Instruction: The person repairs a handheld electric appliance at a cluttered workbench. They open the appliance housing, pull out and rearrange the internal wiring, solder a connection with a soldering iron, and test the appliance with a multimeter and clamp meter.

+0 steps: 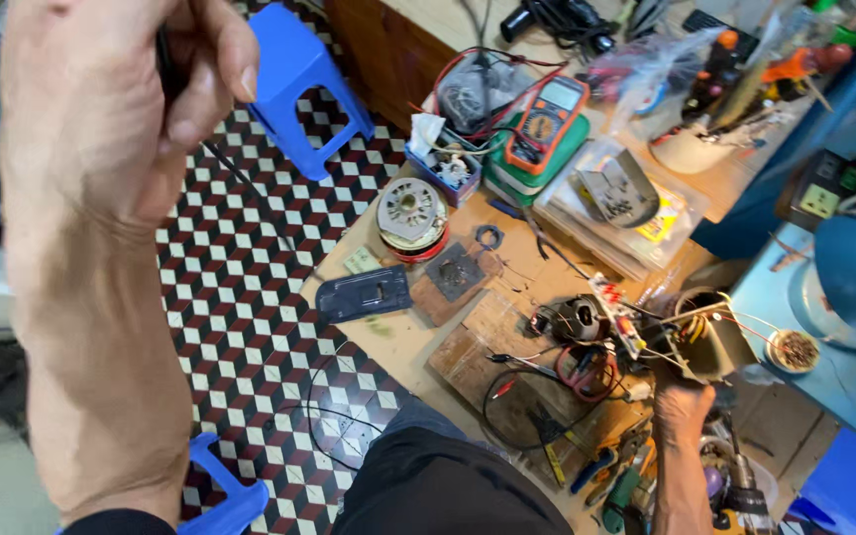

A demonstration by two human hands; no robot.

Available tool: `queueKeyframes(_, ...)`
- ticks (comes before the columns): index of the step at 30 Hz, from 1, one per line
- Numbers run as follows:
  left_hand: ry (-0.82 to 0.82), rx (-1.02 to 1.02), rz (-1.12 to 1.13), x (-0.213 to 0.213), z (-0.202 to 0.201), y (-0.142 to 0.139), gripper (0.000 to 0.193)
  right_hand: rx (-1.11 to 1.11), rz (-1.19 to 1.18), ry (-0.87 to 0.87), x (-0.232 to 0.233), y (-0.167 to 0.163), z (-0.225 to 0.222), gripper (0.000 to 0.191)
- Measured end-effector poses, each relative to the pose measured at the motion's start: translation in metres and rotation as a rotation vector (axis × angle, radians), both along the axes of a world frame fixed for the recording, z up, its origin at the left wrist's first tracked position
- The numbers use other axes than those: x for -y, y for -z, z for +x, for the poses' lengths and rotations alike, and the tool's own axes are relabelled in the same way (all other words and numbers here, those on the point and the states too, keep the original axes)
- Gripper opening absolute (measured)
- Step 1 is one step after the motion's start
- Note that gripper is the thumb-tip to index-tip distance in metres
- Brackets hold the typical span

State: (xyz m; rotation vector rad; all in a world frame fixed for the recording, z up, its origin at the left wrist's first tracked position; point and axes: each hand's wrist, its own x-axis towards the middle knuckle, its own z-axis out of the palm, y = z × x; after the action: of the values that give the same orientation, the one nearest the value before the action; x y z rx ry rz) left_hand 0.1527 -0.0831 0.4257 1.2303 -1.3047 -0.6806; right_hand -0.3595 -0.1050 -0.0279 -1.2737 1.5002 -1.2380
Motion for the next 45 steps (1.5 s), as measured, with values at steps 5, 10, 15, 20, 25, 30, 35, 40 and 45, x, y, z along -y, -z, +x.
queueKeyframes(5, -0.149, -0.298, 0.204, 0.012, -0.034, 0.08, 0.035, -0.068, -0.014, 0.007, 0.0, 0.002, 0.0, 0.039)
queueKeyframes(10, -0.068, -0.694, 0.39, 0.02, -0.061, 0.224, 0.035, -0.091, -0.024, 0.022, -0.005, -0.006, -0.005, 0.04)
queueKeyframes(15, 0.04, 0.263, 0.855, 0.013, -0.101, 0.358, 0.042, -0.051, 0.071, 0.024, -0.014, -0.011, -0.016, 0.035)
queueKeyframes(20, 0.388, 1.088, 0.977, 0.003, -0.11, 0.37, 0.045, -0.044, 0.183, 0.048, -0.022, -0.011, -0.032, 0.029)
queueKeyframes(25, 0.475, 0.871, 0.69, 0.025, -0.172, 0.327, 0.04, -0.187, 0.195, -0.082, -0.027, -0.012, -0.046, 0.029)
queueKeyframes(30, 0.475, 0.346, 0.48, 0.051, -0.274, 0.318, 0.044, -0.087, 0.402, -0.083, -0.01, -0.032, -0.045, 0.036)
queueKeyframes(35, 0.618, -0.059, 0.584, 0.07, -0.335, 0.329, 0.066, -0.016, 0.277, -0.171, -0.003, -0.052, -0.048, 0.036)
queueKeyframes(40, 0.578, 0.197, 0.583, 0.078, -0.365, 0.332, 0.079, -0.108, 0.242, -0.243, -0.001, -0.036, -0.057, 0.028)
queueKeyframes(45, 0.43, 0.38, 0.603, 0.085, -0.375, 0.332, 0.068, -0.113, 0.292, -0.236, 0.004, -0.029, -0.053, 0.024)
